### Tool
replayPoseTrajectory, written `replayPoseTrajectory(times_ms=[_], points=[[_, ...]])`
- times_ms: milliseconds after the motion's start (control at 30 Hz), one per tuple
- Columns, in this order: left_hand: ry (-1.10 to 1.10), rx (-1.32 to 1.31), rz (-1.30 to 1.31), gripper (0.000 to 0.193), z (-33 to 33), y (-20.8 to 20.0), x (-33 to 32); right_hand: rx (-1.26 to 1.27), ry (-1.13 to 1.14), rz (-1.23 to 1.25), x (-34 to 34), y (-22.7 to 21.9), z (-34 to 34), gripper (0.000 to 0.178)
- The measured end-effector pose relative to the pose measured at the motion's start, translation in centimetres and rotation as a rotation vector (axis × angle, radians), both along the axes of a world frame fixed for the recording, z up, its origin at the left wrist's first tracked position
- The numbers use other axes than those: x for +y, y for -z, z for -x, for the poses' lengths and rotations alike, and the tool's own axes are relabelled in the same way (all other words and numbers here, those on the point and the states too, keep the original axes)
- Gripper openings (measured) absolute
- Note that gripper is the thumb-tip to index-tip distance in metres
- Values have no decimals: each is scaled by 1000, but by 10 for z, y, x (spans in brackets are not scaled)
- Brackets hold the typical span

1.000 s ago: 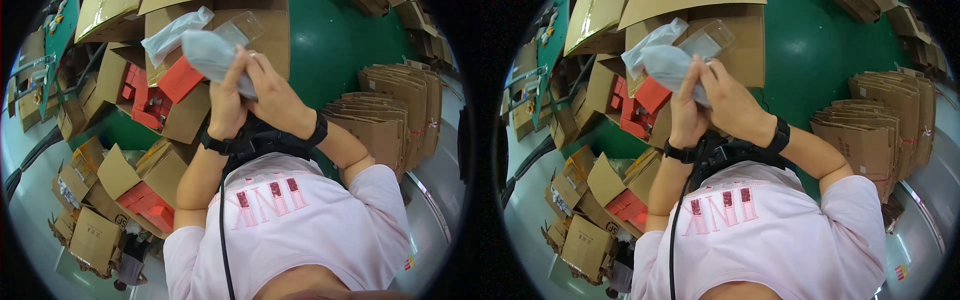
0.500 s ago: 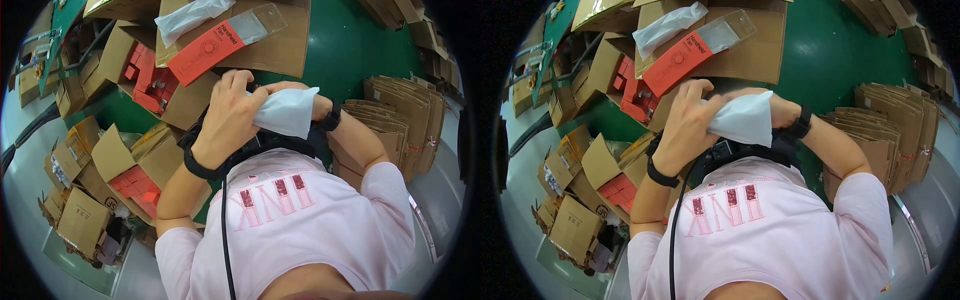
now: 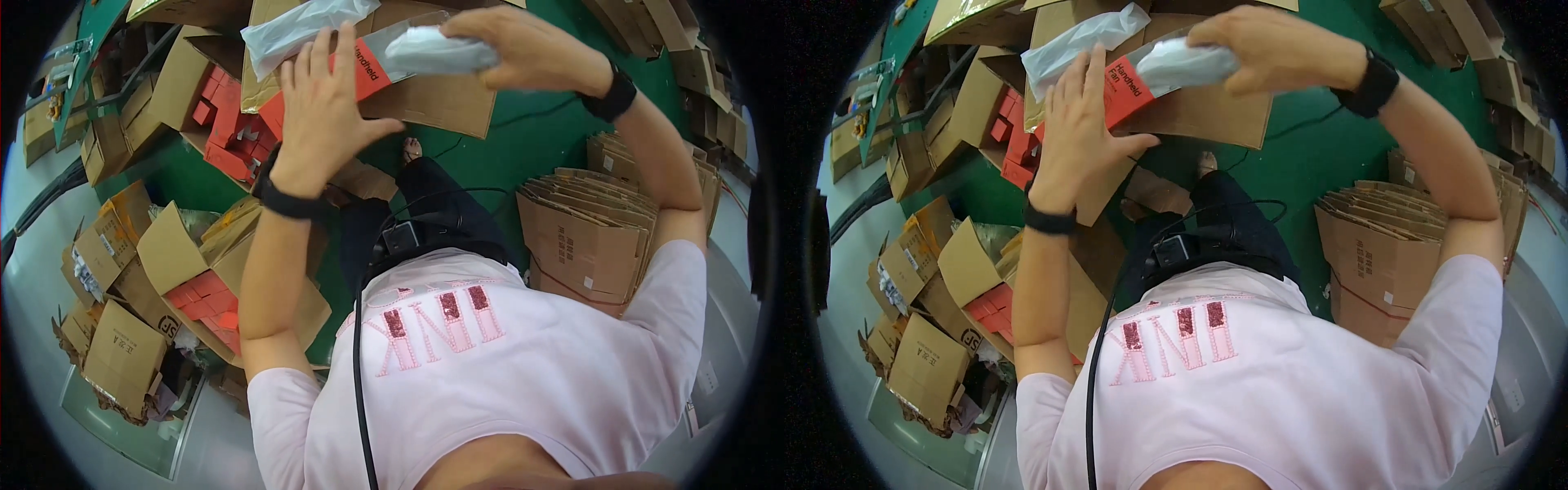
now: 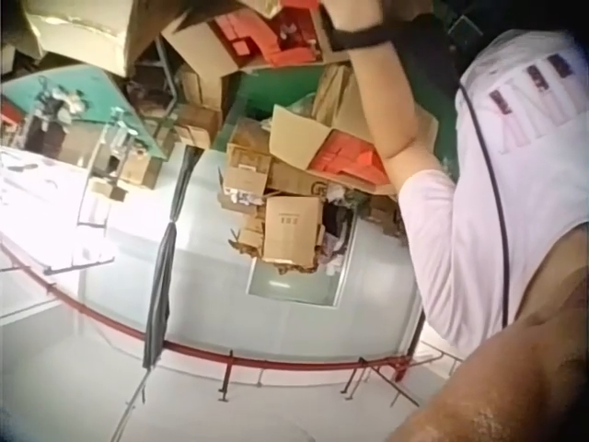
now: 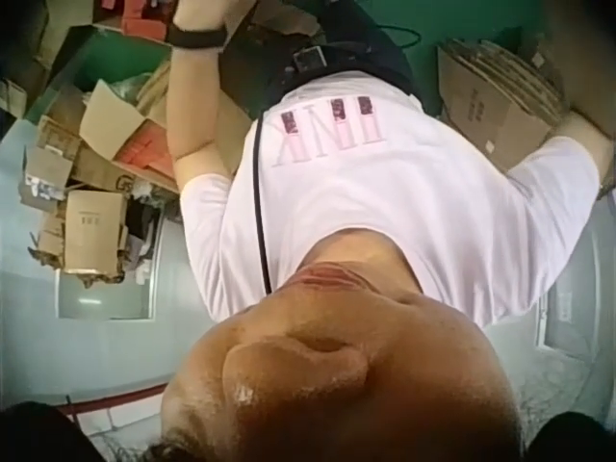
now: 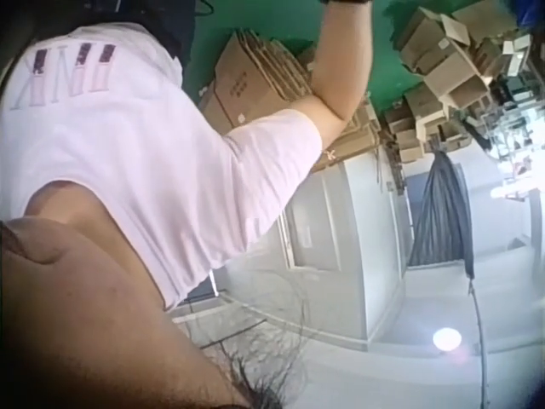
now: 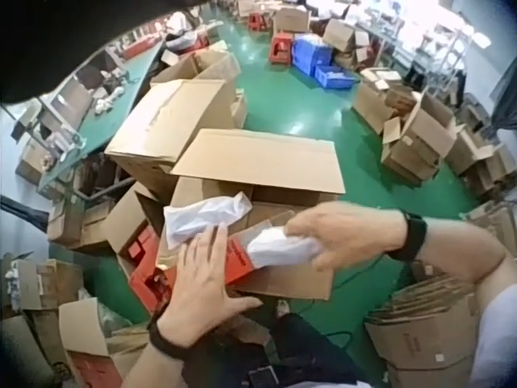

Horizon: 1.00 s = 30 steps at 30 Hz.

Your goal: The worker packs red boxes into larger cardboard cartons and then packs electronic devices into the red boxes at a production station.

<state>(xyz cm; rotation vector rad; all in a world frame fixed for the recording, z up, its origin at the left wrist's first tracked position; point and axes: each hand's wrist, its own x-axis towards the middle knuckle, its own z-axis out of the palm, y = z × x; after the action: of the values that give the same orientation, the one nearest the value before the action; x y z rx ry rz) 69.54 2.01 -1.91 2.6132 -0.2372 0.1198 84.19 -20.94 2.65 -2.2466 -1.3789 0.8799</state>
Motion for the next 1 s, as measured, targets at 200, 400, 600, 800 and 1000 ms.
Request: replayPoseTrajectory(times_ms=[200, 400, 600, 800, 1000], points=[[-105, 42, -204, 102, -18, 86, 16, -521, -425, 95, 39, 49, -30, 44], [-120, 69, -135, 90, -22, 91, 8, -608, -464, -228, 47, 104, -12, 58], [-139, 112, -150, 97, -25, 88, 5, -580, -99, -497, 43, 144, 16, 45], [-109, 95, -105, 93, -22, 82, 4, -556, 8, -366, 5, 144, 26, 41], [8, 114, -248, 91, -18, 85, 6, -561, 403, -502, 6, 126, 33, 44]])
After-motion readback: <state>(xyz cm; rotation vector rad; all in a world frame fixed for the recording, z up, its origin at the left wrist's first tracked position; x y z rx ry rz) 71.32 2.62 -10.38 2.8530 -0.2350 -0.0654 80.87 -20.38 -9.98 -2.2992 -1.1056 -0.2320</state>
